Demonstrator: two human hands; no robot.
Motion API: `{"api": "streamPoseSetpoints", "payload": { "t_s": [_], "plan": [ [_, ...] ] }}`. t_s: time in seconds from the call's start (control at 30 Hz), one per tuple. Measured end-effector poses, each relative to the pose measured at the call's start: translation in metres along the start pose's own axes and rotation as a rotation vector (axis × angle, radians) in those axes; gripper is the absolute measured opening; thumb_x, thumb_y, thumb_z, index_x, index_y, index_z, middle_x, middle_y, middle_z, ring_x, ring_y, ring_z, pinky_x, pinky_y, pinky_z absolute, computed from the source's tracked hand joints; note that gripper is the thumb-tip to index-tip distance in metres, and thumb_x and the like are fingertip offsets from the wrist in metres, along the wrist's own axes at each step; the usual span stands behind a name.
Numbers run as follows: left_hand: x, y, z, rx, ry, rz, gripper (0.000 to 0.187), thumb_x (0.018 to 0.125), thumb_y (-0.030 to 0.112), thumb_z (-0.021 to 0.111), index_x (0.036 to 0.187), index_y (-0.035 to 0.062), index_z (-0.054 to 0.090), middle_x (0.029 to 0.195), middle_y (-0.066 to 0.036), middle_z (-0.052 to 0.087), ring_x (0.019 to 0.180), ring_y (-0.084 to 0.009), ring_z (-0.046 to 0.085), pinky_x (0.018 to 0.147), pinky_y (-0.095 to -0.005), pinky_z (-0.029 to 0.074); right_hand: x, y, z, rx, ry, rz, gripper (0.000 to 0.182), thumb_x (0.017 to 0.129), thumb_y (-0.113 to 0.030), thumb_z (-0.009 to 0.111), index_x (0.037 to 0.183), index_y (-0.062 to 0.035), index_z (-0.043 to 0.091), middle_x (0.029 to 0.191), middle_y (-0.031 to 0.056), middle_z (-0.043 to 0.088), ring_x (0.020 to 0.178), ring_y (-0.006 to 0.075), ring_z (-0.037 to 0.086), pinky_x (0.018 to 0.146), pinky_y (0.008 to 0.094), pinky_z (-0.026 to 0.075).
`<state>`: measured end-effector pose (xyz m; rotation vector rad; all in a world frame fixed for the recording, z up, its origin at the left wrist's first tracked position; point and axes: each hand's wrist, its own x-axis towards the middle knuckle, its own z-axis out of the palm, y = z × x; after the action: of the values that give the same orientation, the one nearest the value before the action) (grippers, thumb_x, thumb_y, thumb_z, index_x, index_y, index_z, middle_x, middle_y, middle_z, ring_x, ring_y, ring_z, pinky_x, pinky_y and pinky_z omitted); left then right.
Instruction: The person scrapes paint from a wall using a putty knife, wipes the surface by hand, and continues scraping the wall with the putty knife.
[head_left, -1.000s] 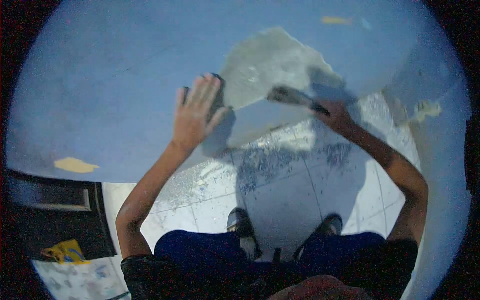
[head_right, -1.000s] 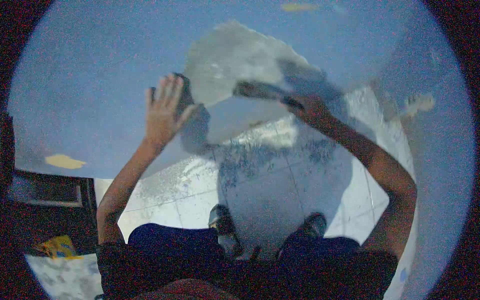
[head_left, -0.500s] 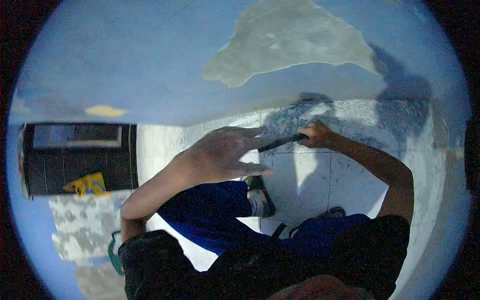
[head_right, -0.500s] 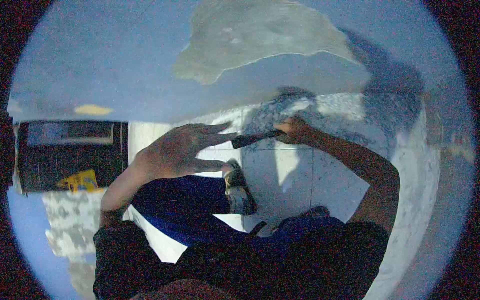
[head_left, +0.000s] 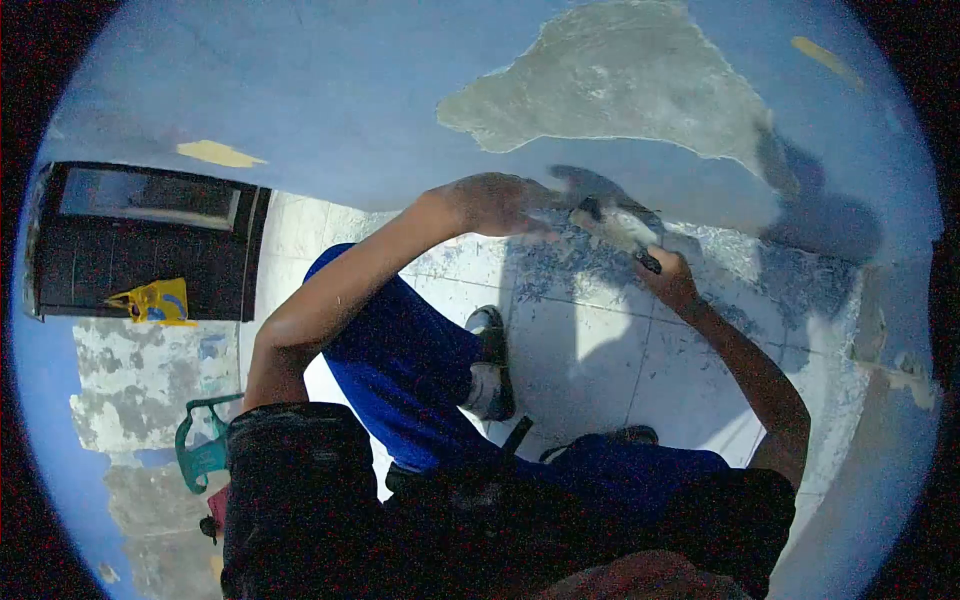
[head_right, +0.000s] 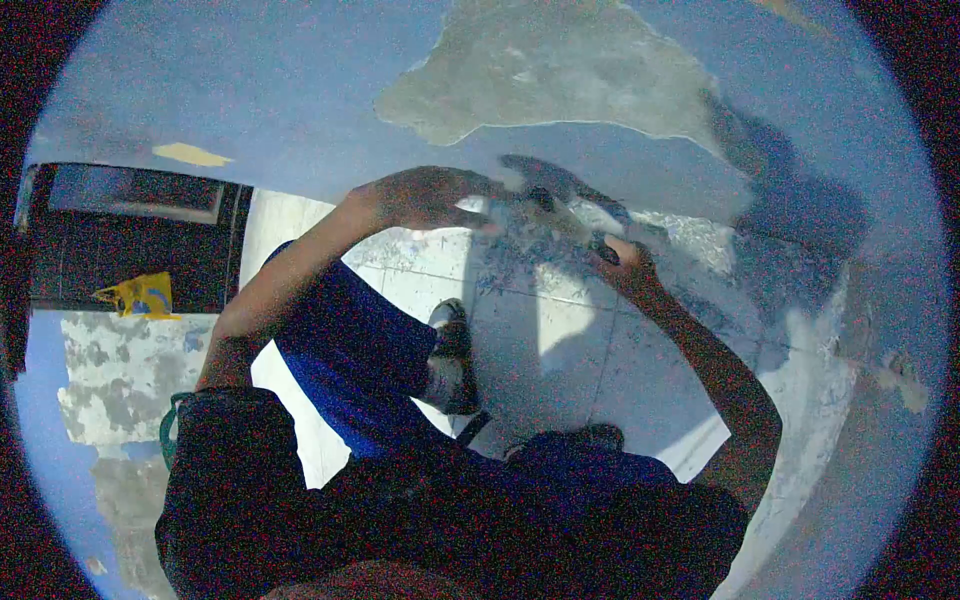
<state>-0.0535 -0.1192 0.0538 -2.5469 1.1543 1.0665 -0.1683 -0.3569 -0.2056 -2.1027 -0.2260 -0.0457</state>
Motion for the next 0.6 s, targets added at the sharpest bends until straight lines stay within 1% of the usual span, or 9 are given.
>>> {"api": "streamPoseSetpoints", "payload": {
  "t_s": [0.03,0.13,0.2,0.23,0.3,0.37,0.4,0.47,0.6],
  "plan": [
    [0.000,-0.004,-0.004,0.104,0.095,-0.021,0.075,0.081,0.061,0.048,0.135,0.0100,0.036,0.136,-0.015,0.039,0.125,-0.0326,0.037,0.104,-0.0412,0.030,0.001,-0.007,-0.008,0.019,-0.008,0.042,0.031,0.077,-0.030,0.067,0.088,-0.0029,0.057,0.070,0.0148,0.059,0.062,0.0292,0.059,0.058,0.0365,0.045],
    [-0.012,0.001,-0.016,0.103,-0.017,-0.101,0.081,0.080,0.064,0.046,0.137,0.0084,0.032,0.139,-0.014,0.036,0.127,-0.0316,0.036,0.105,-0.0412,0.029,0.003,-0.030,-0.029,0.081,0.061,0.085,0.031,0.079,-0.032,0.063,0.089,-0.0027,0.058,0.075,0.0179,0.060,0.067,0.0325,0.061,0.062,0.0359,0.046],
    [-0.028,0.015,-0.023,0.023,-0.085,-0.050,0.085,0.078,0.069,0.045,0.137,0.0101,0.032,0.137,-0.015,0.037,0.126,-0.0312,0.036,0.105,-0.0420,0.029,-0.004,-0.046,-0.037,0.143,0.218,0.040,0.028,0.079,-0.027,0.063,0.091,-0.0028,0.058,0.077,0.0176,0.061,0.070,0.0325,0.062,0.063,0.0355,0.047],
    [-0.032,0.023,-0.020,-0.006,-0.119,-0.032,0.088,0.075,0.072,0.045,0.137,0.0110,0.033,0.136,-0.017,0.039,0.126,-0.0316,0.037,0.105,-0.0420,0.030,-0.007,-0.042,-0.039,0.056,0.207,0.113,0.024,0.079,-0.022,0.063,0.094,-0.0033,0.059,0.082,0.0178,0.063,0.076,0.0338,0.063,0.066,0.0365,0.049],
    [-0.048,0.051,-0.032,-0.094,-0.196,0.021,0.095,0.070,0.076,0.047,0.137,0.0101,0.034,0.133,-0.021,0.041,0.124,-0.0336,0.039,0.104,-0.0418,0.031,-0.015,-0.038,-0.042,-0.043,0.334,0.021,0.024,0.079,-0.020,0.063,0.096,-0.0038,0.059,0.085,0.0185,0.063,0.078,0.0349,0.063,0.066,0.0377,0.049],
    [-0.052,0.050,-0.022,-0.178,-0.216,0.209,0.095,0.071,0.075,0.046,0.136,0.0079,0.034,0.130,-0.022,0.043,0.123,-0.0345,0.041,0.102,-0.0425,0.033,-0.022,-0.049,-0.049,-0.149,0.336,-0.062,0.026,0.080,-0.020,0.062,0.100,-0.0041,0.058,0.089,0.0191,0.063,0.081,0.0360,0.062,0.068,0.0391,0.050],
    [-0.058,0.053,-0.017,-0.229,-0.227,0.298,0.095,0.071,0.075,0.046,0.136,0.0068,0.035,0.129,-0.023,0.045,0.122,-0.0350,0.042,0.101,-0.0429,0.034,-0.024,-0.058,-0.052,-0.176,0.264,-0.022,0.027,0.080,-0.021,0.062,0.101,-0.0042,0.057,0.089,0.0190,0.063,0.082,0.0357,0.062,0.068,0.0391,0.050],
    [-0.075,0.063,-0.016,-0.114,-0.220,0.268,0.089,0.076,0.071,0.045,0.135,0.0043,0.035,0.126,-0.024,0.048,0.120,-0.0348,0.044,0.099,-0.0433,0.036,-0.020,-0.076,-0.058,-0.240,0.148,0.050,0.028,0.081,-0.022,0.062,0.103,-0.0044,0.056,0.090,0.0188,0.063,0.083,0.0352,0.062,0.069,0.0390,0.050],
    [-0.102,0.068,-0.015,-0.130,-0.206,0.363,0.085,0.078,0.068,0.045,0.134,0.0059,0.037,0.128,-0.023,0.045,0.120,-0.0358,0.043,0.101,-0.0426,0.034,-0.009,-0.102,-0.055,-0.146,0.286,-0.043,0.027,0.082,-0.028,0.064,0.091,-0.0025,0.060,0.078,0.0142,0.062,0.067,0.0255,0.061,0.060,0.0334,0.046]
  ]
}}
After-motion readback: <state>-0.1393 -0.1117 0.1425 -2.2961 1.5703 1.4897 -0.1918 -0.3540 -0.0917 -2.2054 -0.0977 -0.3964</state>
